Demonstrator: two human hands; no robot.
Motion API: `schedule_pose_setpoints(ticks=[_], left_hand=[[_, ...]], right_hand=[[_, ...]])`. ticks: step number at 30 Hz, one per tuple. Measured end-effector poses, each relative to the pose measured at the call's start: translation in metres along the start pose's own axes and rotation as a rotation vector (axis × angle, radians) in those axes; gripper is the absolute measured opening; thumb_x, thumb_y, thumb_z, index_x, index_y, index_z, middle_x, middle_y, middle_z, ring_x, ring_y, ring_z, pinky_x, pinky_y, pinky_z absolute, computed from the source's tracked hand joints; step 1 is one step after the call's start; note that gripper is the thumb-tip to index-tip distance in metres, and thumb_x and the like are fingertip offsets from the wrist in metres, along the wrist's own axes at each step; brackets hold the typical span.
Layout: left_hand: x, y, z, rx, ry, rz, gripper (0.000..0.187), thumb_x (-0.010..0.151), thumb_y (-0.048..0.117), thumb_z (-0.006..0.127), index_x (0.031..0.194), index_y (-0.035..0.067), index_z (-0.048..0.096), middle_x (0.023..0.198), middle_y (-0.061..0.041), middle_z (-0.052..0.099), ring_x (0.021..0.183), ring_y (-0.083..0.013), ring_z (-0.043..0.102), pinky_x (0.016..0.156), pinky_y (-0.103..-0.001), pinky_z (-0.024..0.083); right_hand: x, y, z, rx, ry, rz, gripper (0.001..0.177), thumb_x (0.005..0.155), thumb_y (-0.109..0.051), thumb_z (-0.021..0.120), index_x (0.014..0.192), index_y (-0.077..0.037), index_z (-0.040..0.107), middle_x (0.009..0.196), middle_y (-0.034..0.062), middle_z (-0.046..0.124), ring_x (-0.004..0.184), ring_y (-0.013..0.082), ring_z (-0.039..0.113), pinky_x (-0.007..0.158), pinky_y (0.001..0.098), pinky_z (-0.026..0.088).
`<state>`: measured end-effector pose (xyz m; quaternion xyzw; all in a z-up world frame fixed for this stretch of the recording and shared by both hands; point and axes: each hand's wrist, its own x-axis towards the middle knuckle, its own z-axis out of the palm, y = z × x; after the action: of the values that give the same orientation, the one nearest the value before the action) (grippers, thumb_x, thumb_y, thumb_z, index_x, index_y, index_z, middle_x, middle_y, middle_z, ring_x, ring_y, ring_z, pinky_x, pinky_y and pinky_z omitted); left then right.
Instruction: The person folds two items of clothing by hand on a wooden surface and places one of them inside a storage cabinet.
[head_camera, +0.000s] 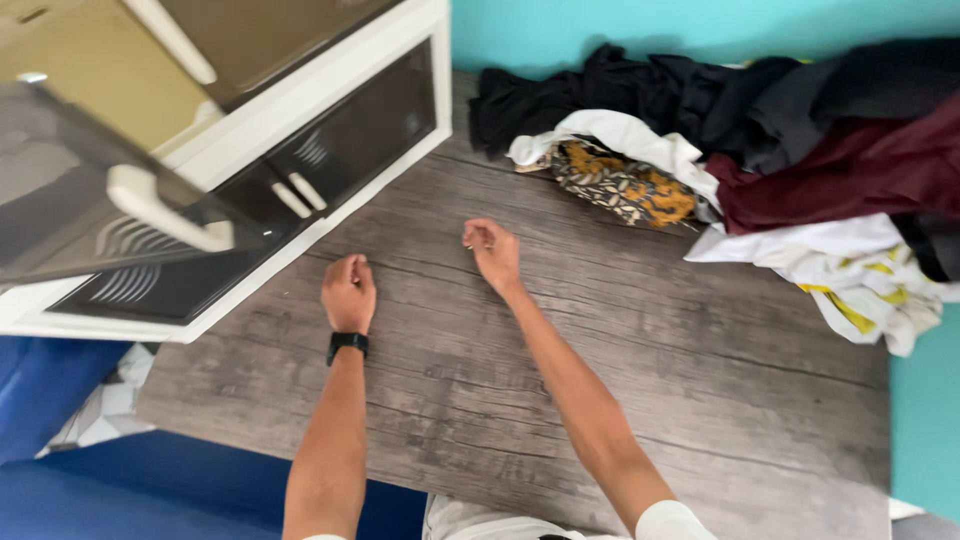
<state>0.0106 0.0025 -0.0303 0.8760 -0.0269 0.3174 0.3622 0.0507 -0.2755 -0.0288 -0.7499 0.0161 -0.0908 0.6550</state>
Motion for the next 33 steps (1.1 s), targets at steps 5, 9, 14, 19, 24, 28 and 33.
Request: schedule_pose_setpoints(ticks=[5, 9, 14, 19, 24, 28, 33], left_hand=[[-0.002, 0.002, -0.001, 0.009, -0.053, -0.018, 0.006, 0.099, 0.01, 0.069, 0.095, 0.005, 0.069, 0.085, -0.009, 0.066, 0.075, -0.0263, 0.063, 0.067, -0.04, 0.052], [-0.003, -0.003, 0.002, 0.137, -0.067, 0.072, 0.013, 0.102, 0.013, 0.07, 0.091, 0.007, 0.067, 0.081, -0.007, 0.064, 0.077, -0.0298, 0.061, 0.07, -0.044, 0.05], [-0.01, -0.022, 0.008, 0.126, -0.116, 0.081, 0.013, 0.103, 0.014, 0.071, 0.094, 0.006, 0.066, 0.084, -0.008, 0.063, 0.082, -0.0301, 0.06, 0.075, -0.045, 0.05], [-0.016, -0.032, 0.014, 0.051, -0.088, -0.049, 0.013, 0.104, 0.015, 0.074, 0.096, 0.007, 0.07, 0.09, -0.006, 0.066, 0.085, -0.0259, 0.062, 0.077, -0.041, 0.051], [-0.032, -0.007, 0.016, 0.224, -0.064, 0.036, 0.009, 0.099, 0.014, 0.077, 0.092, 0.009, 0.074, 0.093, -0.005, 0.07, 0.089, -0.0266, 0.062, 0.085, -0.043, 0.052], [-0.057, 0.023, 0.021, 0.144, -0.054, 0.01, 0.01, 0.103, 0.015, 0.077, 0.096, 0.008, 0.076, 0.095, -0.006, 0.07, 0.091, -0.0264, 0.063, 0.085, -0.043, 0.051], [-0.092, 0.068, 0.042, -0.048, -0.058, -0.073, 0.017, 0.112, 0.021, 0.073, 0.105, 0.006, 0.076, 0.092, -0.009, 0.069, 0.089, -0.0251, 0.063, 0.079, -0.039, 0.05]], right_hand=[[0.011, 0.003, -0.122, -0.164, 0.323, -0.108, 0.013, 0.101, -0.01, 0.065, 0.108, -0.001, 0.073, 0.084, 0.0042, 0.075, 0.077, 0.0096, 0.072, 0.071, 0.0257, 0.058], [0.006, -0.011, -0.212, -0.235, 0.538, -0.148, 0.014, 0.101, -0.012, 0.066, 0.108, -0.002, 0.072, 0.085, 0.0039, 0.075, 0.077, 0.01, 0.072, 0.074, 0.0259, 0.059], [-0.007, -0.032, -0.314, -0.42, 0.91, -0.222, 0.016, 0.1, -0.016, 0.069, 0.11, -0.003, 0.07, 0.089, 0.0048, 0.074, 0.081, 0.0126, 0.07, 0.074, 0.03, 0.056], [-0.014, -0.049, -0.408, -0.364, 1.202, -0.282, 0.028, 0.101, -0.019, 0.071, 0.122, -0.004, 0.062, 0.099, 0.0042, 0.07, 0.085, 0.0133, 0.065, 0.071, 0.0308, 0.049], [-0.026, -0.079, -0.477, -0.218, 1.261, -0.44, 0.034, 0.104, -0.023, 0.071, 0.128, -0.001, 0.057, 0.106, 0.0039, 0.065, 0.088, 0.0117, 0.064, 0.074, 0.0264, 0.055], [-0.026, -0.104, -0.524, 0.082, 1.256, -0.472, 0.037, 0.101, -0.025, 0.069, 0.124, 0.001, 0.058, 0.095, 0.005, 0.069, 0.075, 0.0105, 0.064, 0.065, 0.0231, 0.048], [-0.023, -0.112, -0.563, 0.094, 1.269, -0.369, 0.037, 0.097, -0.031, 0.076, 0.106, 0.003, 0.065, 0.083, 0.0056, 0.069, 0.065, 0.0111, 0.063, 0.06, 0.0245, 0.05]])
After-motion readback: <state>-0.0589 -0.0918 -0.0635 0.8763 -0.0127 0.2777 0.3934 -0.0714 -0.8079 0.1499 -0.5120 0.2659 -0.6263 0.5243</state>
